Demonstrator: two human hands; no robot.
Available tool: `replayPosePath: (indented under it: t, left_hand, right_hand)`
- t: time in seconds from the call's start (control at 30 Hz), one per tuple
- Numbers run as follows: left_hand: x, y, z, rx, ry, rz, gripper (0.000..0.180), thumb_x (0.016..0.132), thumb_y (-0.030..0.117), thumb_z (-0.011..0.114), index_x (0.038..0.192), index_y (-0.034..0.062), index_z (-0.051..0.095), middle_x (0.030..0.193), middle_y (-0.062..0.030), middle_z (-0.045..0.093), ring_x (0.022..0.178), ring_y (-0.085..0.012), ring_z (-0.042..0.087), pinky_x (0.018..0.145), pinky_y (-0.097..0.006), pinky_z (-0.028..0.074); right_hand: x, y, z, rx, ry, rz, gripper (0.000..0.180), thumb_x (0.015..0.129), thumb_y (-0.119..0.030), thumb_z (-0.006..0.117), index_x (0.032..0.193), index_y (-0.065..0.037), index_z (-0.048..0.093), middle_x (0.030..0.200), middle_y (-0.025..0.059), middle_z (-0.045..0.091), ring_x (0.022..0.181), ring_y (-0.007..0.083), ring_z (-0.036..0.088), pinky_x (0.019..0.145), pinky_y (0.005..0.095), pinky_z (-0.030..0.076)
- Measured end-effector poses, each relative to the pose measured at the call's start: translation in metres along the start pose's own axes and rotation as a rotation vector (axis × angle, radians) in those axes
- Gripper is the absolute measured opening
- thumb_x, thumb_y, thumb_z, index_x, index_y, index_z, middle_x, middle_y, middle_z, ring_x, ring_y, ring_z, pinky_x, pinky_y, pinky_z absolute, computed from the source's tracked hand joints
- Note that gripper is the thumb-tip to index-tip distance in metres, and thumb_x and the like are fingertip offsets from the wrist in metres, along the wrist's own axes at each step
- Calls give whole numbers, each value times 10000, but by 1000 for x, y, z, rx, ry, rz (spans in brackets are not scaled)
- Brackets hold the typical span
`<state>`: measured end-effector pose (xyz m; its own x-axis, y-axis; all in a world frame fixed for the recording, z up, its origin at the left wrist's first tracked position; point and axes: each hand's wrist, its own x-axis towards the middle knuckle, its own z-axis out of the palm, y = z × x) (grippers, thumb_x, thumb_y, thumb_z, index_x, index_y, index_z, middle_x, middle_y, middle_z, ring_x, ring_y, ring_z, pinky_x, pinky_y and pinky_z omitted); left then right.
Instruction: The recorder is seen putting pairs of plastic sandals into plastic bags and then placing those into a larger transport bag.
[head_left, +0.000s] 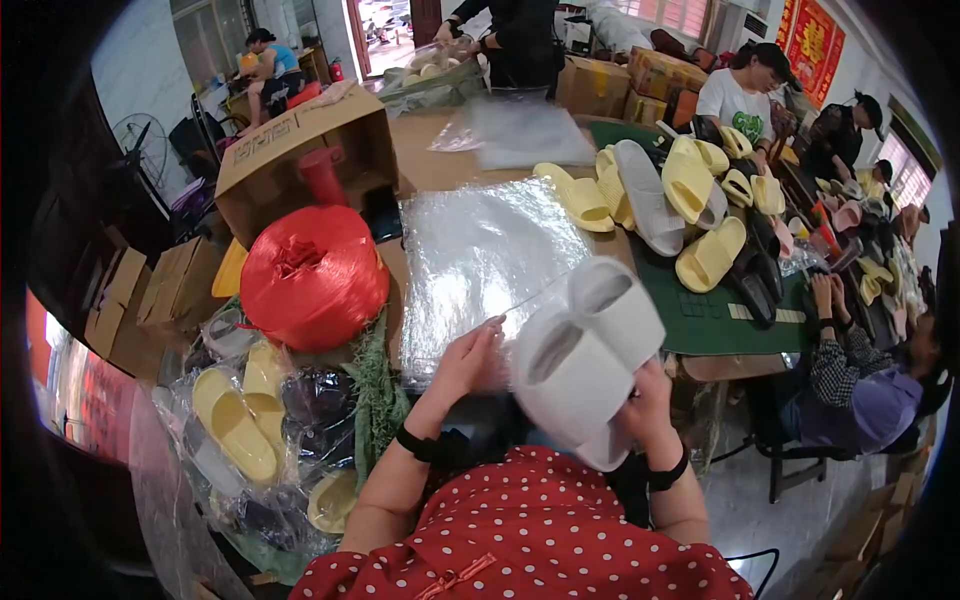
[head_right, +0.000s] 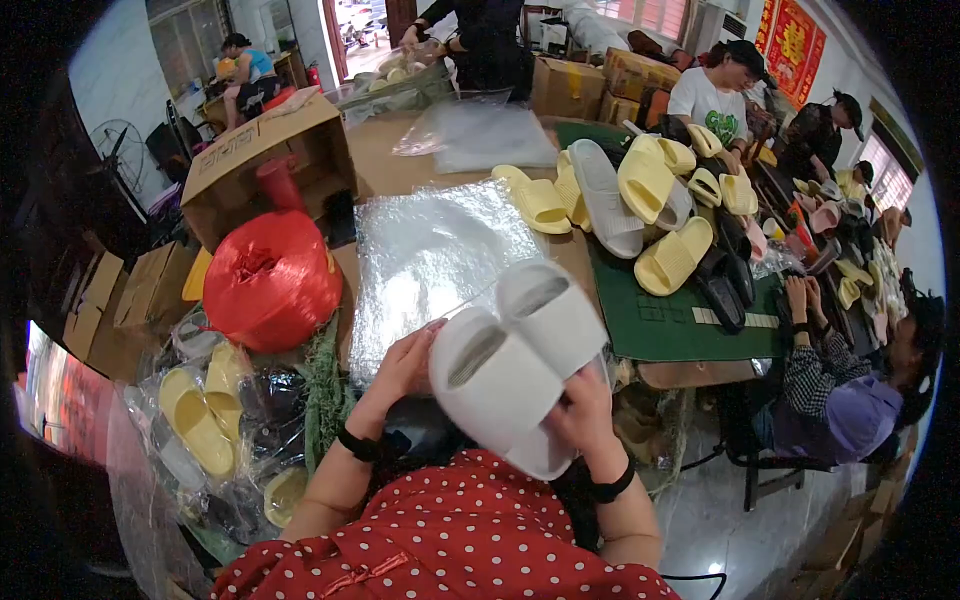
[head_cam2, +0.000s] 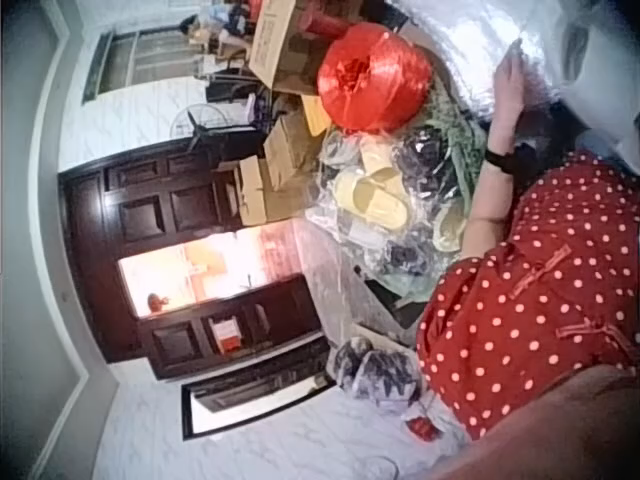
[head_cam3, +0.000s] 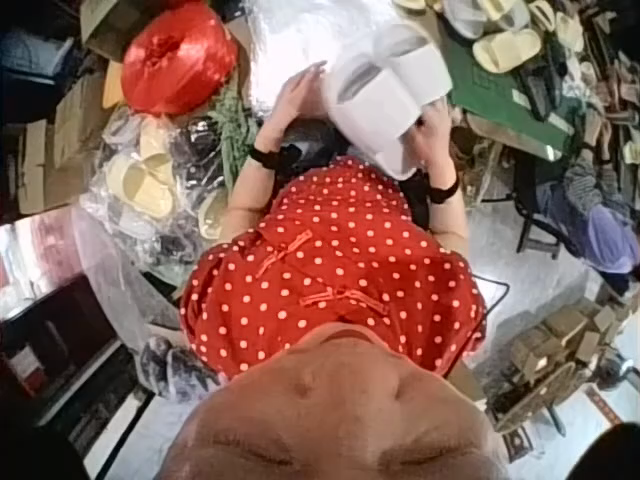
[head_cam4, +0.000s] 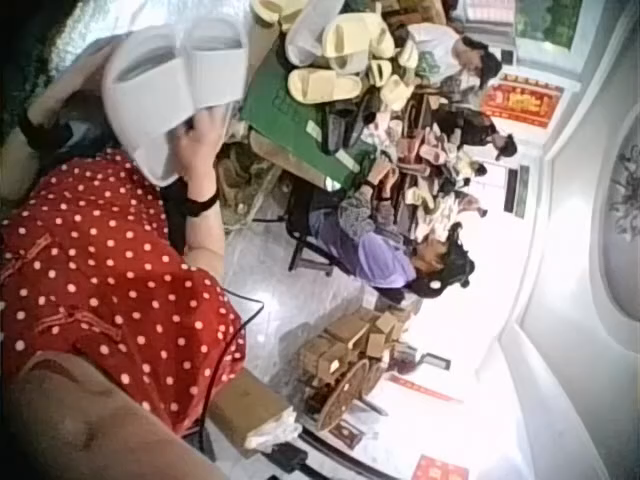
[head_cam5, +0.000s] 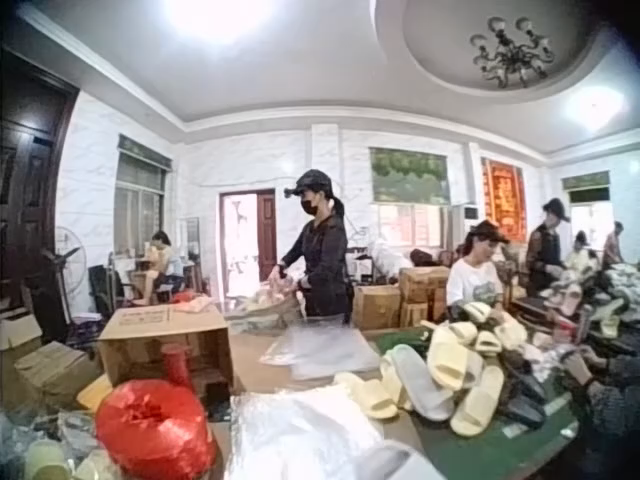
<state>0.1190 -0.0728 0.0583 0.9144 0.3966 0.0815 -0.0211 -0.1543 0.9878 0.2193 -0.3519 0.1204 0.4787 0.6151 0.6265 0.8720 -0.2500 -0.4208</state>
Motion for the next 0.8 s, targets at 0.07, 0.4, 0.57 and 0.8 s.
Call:
replayPosePath:
  t: [0.07,0.4,0.57,0.8]
  left_hand:
    - [2,1,0,-75,-20,-87,410,1028,281,441,1331,30,556,1192,-106,657,1113,-159,591,970,-281,438]
    - [-9,34,3,313,-229,257,422,1015,208,421,1395,31,472,1434,-185,466,1369,-307,386,1135,-380,281]
    - [-18,50,24,861,-225,519,439,957,185,474,1393,148,506,1547,-124,314,1425,-371,255,1154,-477,233]
    - [-20,66,37,734,-327,655,452,957,177,464,1408,163,498,1554,-81,317,1449,-356,214,1167,-472,207]
  right_hand:
    - [-4,-13,2,106,-230,90,417,745,-128,712,1155,-85,651,1148,190,604,935,391,626,779,423,528]
    - [-16,6,29,-3,-318,271,159,818,-121,617,871,23,575,944,216,554,782,433,586,675,511,485]
    - [-3,-8,34,10,-263,315,186,826,-134,626,920,18,576,963,232,554,811,433,584,700,510,479]
    - [26,42,94,-131,-269,237,158,849,-140,607,928,-6,579,998,233,540,886,431,585,756,485,488]
